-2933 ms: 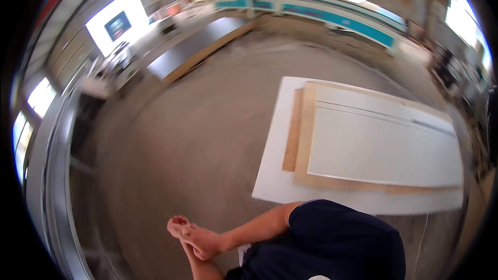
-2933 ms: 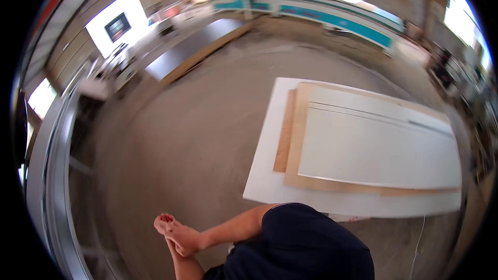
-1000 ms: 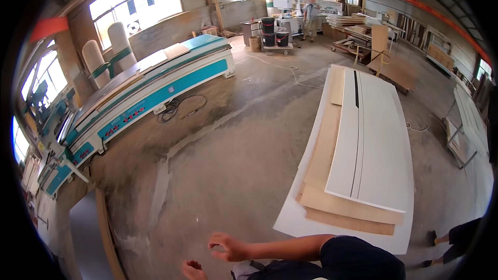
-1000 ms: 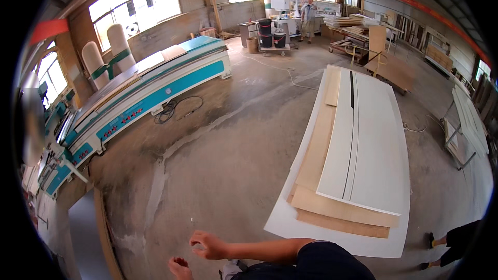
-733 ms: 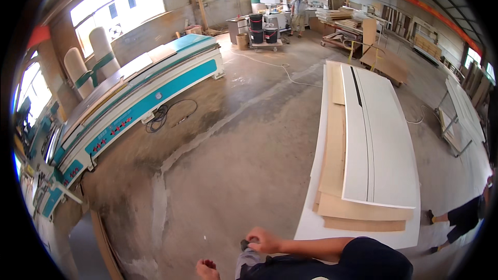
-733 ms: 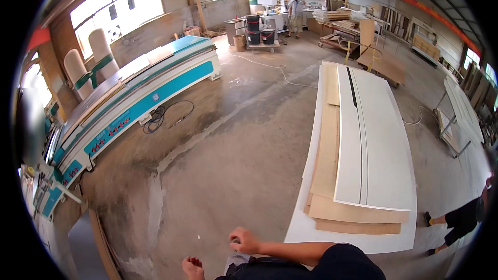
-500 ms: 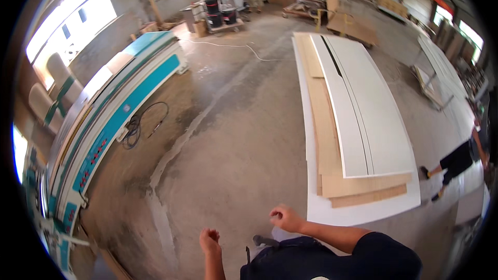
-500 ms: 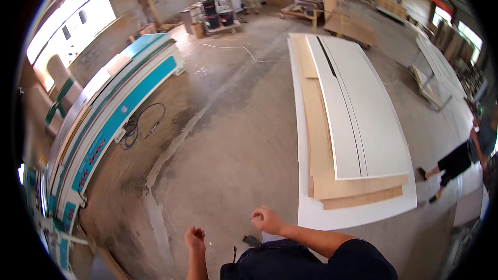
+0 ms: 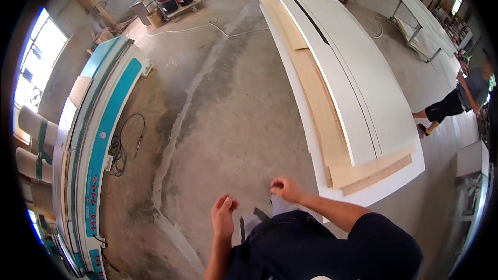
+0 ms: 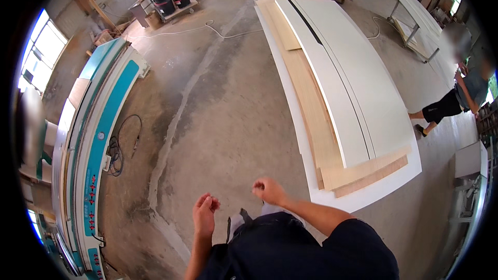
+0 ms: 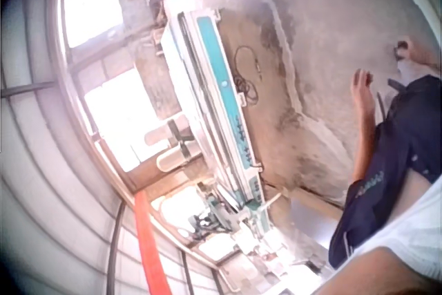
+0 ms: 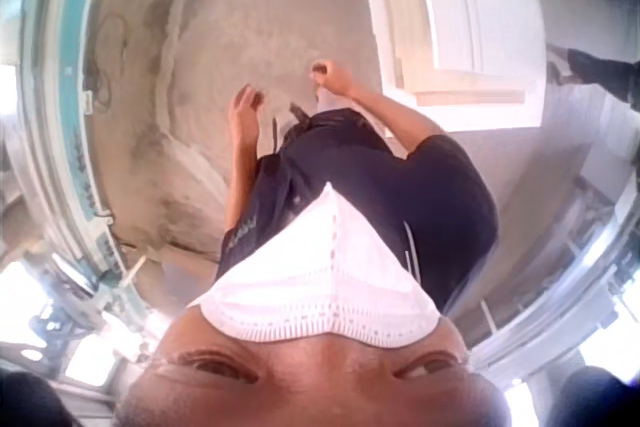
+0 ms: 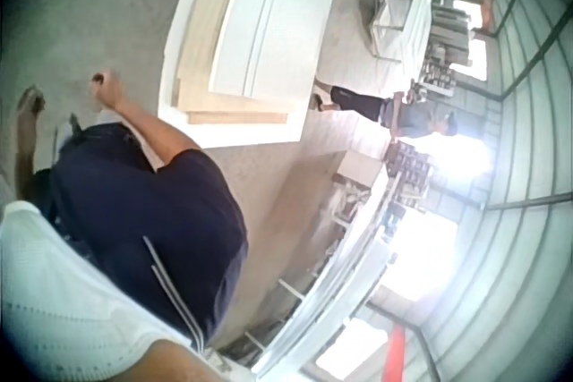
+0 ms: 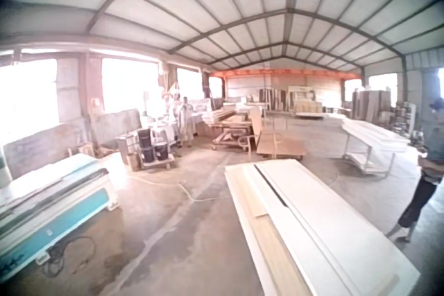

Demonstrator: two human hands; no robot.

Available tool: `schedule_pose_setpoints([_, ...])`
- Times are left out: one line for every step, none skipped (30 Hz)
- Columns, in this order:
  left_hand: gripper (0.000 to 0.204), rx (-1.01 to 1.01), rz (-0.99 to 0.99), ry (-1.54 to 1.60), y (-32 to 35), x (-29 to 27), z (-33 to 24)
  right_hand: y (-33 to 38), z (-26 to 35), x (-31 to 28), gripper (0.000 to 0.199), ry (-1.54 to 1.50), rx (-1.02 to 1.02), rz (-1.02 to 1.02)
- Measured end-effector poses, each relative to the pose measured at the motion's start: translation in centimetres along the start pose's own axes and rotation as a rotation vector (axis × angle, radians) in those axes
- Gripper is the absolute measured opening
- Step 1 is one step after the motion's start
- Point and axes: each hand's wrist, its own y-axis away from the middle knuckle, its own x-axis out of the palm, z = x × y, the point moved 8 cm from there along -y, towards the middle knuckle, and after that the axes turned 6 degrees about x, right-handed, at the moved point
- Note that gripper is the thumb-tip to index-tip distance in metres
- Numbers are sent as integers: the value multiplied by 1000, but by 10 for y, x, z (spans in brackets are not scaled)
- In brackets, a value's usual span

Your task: The person moves several long wooden strips and large panels from a machine and stacks them on a nearby worktable, then works with another person to carry and stack a large white wardrobe panel onto a flatbed cart.

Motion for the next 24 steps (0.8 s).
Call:
schedule_pose_setpoints([21, 40, 98, -44, -5, 18, -18, -14, 11, -12, 22, -13, 26, -19])
schedule_pose_setpoints([23, 88, 205, -86, -10, 41, -44, -26, 26, -24, 22, -26, 45, -46])
schedule_pose_setpoints([24, 138, 314, -123, -12, 66, -69, -31, 33, -37, 22, -31, 72, -96])
schedule_pose_setpoints([26, 169, 477, -157, -10, 95, -92, -34, 37, -52, 22, -35, 99, -152])
schedule_pose_setpoints([28, 197, 642, -194, -2, 125, -118, -34, 36, -62, 22, -45, 128, -210])
schedule_pose_setpoints([31, 222, 807, -224, 5, 151, -141, -33, 29, -67, 20, -69, 148, -239])
schedule_pose_setpoints([34, 301, 1072, -195, 18, 182, -169, -30, 20, -74, 18, -95, 169, -273])
schedule_pose_setpoints([38, 386, 1344, -156, 37, 209, -196, -24, 16, -82, 16, -122, 185, -317])
schedule_pose_setpoints([31, 362, 1505, -28, 49, 222, -215, -17, 19, -85, 15, -120, 205, -354])
schedule_pose_setpoints([25, 339, 1651, 102, 62, 228, -231, -7, 24, -83, 14, -114, 223, -380])
schedule_pose_setpoints([23, 285, 1690, 208, 68, 234, -243, 4, 25, -80, 13, -109, 241, -408])
schedule_pose_setpoints([29, 254, 1747, 322, 69, 238, -257, 12, 21, -75, 13, -104, 278, -418])
schedule_pose_setpoints([35, 222, 1801, 438, 70, 241, -268, 22, 16, -70, 13, -99, 316, -427])
schedule_pose_setpoints([30, 261, 1770, 565, 69, 239, -277, 32, 11, -62, 12, -97, 351, -435])
schedule_pose_setpoints([25, 285, 1739, 693, 68, 237, -281, 42, 6, -55, 13, -92, 376, -457])
schedule_pose_setpoints([24, 284, 1729, 786, 65, 233, -283, 51, 3, -48, 13, -86, 400, -476])
schedule_pose_setpoints([23, 279, 1721, 883, 61, 230, -284, 61, -1, -41, 13, -81, 431, -496])
schedule_pose_setpoints([23, 250, 1740, 946, 59, 227, -283, 70, -4, -34, 14, -94, 459, -510])
schedule_pose_setpoints([23, 228, 1767, 973, 57, 225, -282, 77, -5, -29, 14, -83, 480, -518])
schedule_pose_setpoints([23, 209, 1796, 989, 56, 223, -283, 81, -2, -25, 14, -76, 488, -523])
schedule_pose_setpoints([24, 195, 1835, 968, 55, 223, -286, 85, 2, -23, 14, -69, 496, -526])
schedule_pose_setpoints([24, 183, 1847, 969, 59, 223, -283, 95, 4, -20, 15, -82, 536, -527])
schedule_pose_setpoints([24, 176, 1858, 965, 60, 223, -283, 101, 0, -20, 15, -99, 545, -539])
schedule_pose_setpoints([24, 177, 1855, 979, 66, 224, -283, 108, -5, -21, 15, -117, 542, -558])
